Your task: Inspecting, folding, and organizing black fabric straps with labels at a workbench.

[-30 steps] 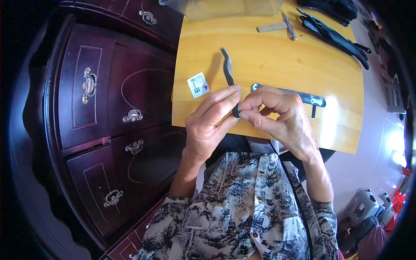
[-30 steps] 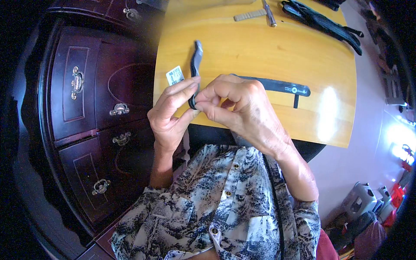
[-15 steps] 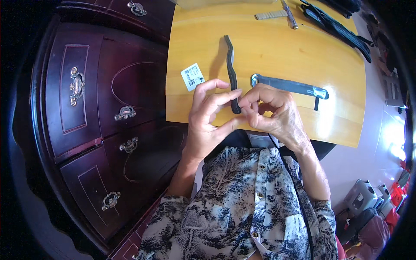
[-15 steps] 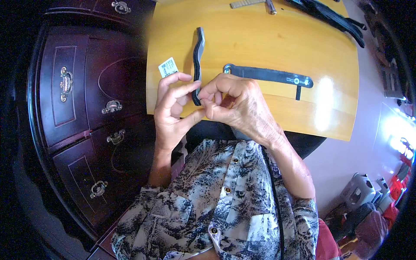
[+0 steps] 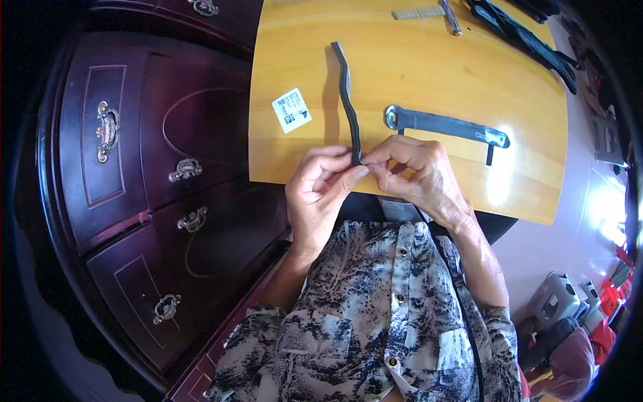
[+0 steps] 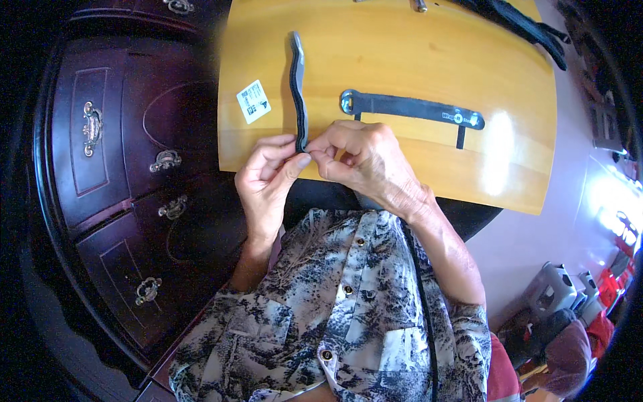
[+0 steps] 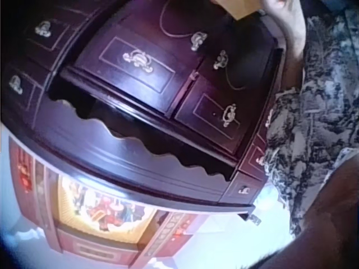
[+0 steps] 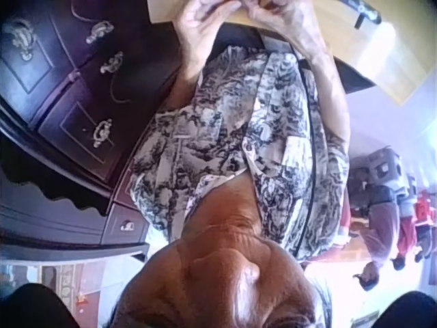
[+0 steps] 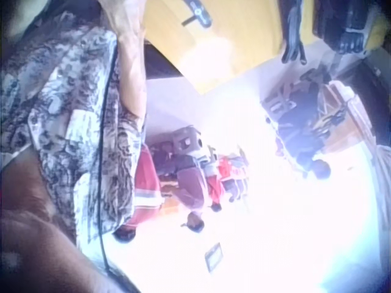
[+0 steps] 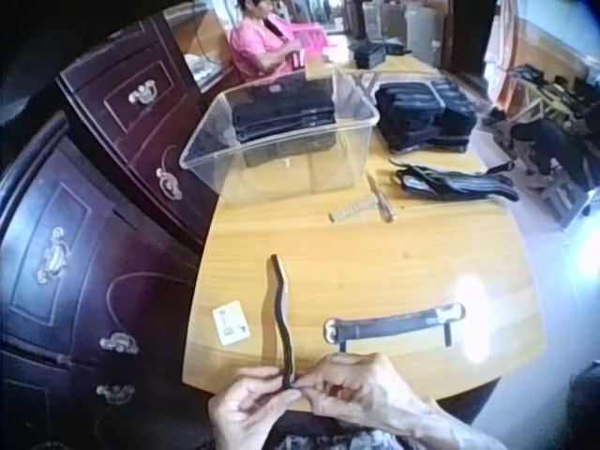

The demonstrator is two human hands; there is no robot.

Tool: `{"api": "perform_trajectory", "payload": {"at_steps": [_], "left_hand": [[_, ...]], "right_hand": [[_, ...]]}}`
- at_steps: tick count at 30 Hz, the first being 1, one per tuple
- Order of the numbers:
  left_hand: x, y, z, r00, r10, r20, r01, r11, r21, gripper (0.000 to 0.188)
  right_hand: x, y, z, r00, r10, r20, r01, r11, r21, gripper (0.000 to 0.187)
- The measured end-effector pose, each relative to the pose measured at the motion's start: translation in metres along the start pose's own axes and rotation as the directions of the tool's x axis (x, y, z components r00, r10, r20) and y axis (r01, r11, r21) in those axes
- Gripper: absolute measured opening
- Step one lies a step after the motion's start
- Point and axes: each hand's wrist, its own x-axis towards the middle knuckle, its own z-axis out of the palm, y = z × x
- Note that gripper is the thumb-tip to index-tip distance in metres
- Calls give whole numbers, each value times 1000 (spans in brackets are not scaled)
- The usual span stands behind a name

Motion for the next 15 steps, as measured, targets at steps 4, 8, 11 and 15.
{"api": "perform_trajectory", "payload": {"at_steps": [4, 8, 11, 15], "left_hand": [[-5, 2, 2, 991, 122, -45, -110, 971, 210, 13], [-7, 4, 1, 984, 168, -57, -152, 964, 218, 11], [-7, 7, -2, 988, 142, -55, -126, 966, 226, 10], [-7, 3, -4, 989, 137, -55, -129, 983, 130, 9]], "right_hand": [[3, 5, 0, 993, -118, 21, 120, 988, -100, 9], [10, 0, 3, 966, -256, -21, 252, 961, -116, 10], [13, -3, 5, 975, -219, 48, 221, 974, -53, 10], [16, -8, 11, 986, -166, 26, 166, 985, -35, 12]]}}
